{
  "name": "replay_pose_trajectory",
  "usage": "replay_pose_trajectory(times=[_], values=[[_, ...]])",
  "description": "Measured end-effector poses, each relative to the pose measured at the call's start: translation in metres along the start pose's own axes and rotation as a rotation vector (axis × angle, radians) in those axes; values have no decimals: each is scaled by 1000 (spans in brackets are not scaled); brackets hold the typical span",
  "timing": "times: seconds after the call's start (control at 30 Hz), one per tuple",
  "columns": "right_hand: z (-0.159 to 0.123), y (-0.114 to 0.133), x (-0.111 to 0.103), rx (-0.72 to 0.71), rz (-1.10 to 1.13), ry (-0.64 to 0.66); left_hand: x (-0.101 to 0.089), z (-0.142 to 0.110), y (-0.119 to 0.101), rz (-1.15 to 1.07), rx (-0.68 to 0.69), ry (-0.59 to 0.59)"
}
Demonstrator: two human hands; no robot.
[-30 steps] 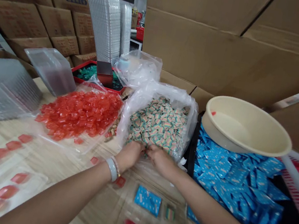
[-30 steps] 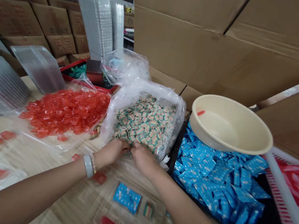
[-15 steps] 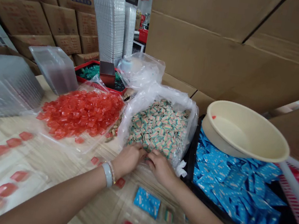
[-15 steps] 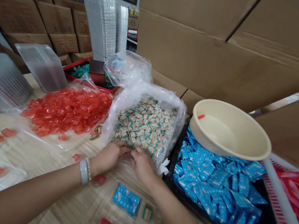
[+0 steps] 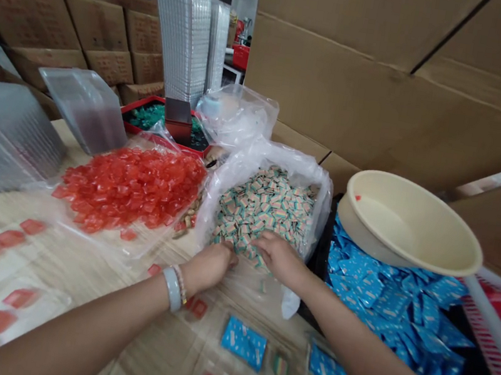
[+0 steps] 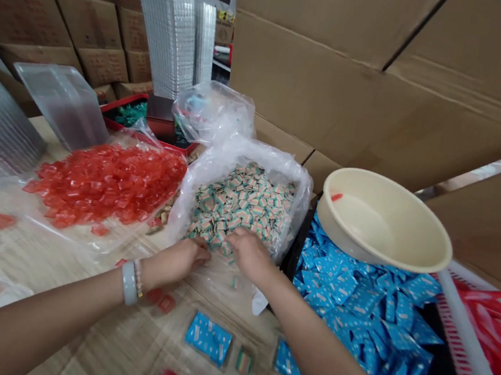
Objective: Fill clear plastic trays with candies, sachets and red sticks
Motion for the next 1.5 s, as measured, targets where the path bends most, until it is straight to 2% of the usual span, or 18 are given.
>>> replay_pose_trajectory(times=[0.1,0.2,0.37,0.47,0.57,0.7,0.77,0.87,0.93,1.03,1.1,1.27,1.4,1.5], values=[[7,1,7,-49,-76,45,-8,0,1,-41,18,-79],[6,-1,12,-20,-156,21,-18,8,3,-75,16,-156],[-1,0,1,45,-223,-53,-12,30,20,44,-203,-89],[-12,4,0,63,-134,-25,-7,31,19,73,-225,-92],[-25,2,14,112,-16,22,-4,23,10,94,-189,-103],[-36,-7,35,156,44,65,-2,17,-9,183,-60,-63],[-36,-13,30,171,90,28,1,16,-13,229,-29,-24],[-37,-25,10,206,165,-74,6,15,-15,235,-16,-2],[-39,-30,7,215,204,-53,9,14,-16,200,12,-20],[-46,-32,24,225,195,95,11,11,-15,80,42,-88],[-50,-34,33,261,174,125,10,8,-10,-23,40,-153],[-48,-27,28,293,278,21,1,2,10,-205,-32,-309],[-37,-15,21,223,289,-67,-3,-1,5,-208,6,-295],[-28,-14,28,224,219,-37,-5,-4,-2,-145,39,-268]])
Point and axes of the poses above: each hand's wrist, its own z-axis towards the middle knuckle, its own x-axis out of the palm, y = z × x, the point moved 9 cm from there along z, towards the middle knuckle, and after that the axes turned 13 degrees about x, right-handed, at the moved point
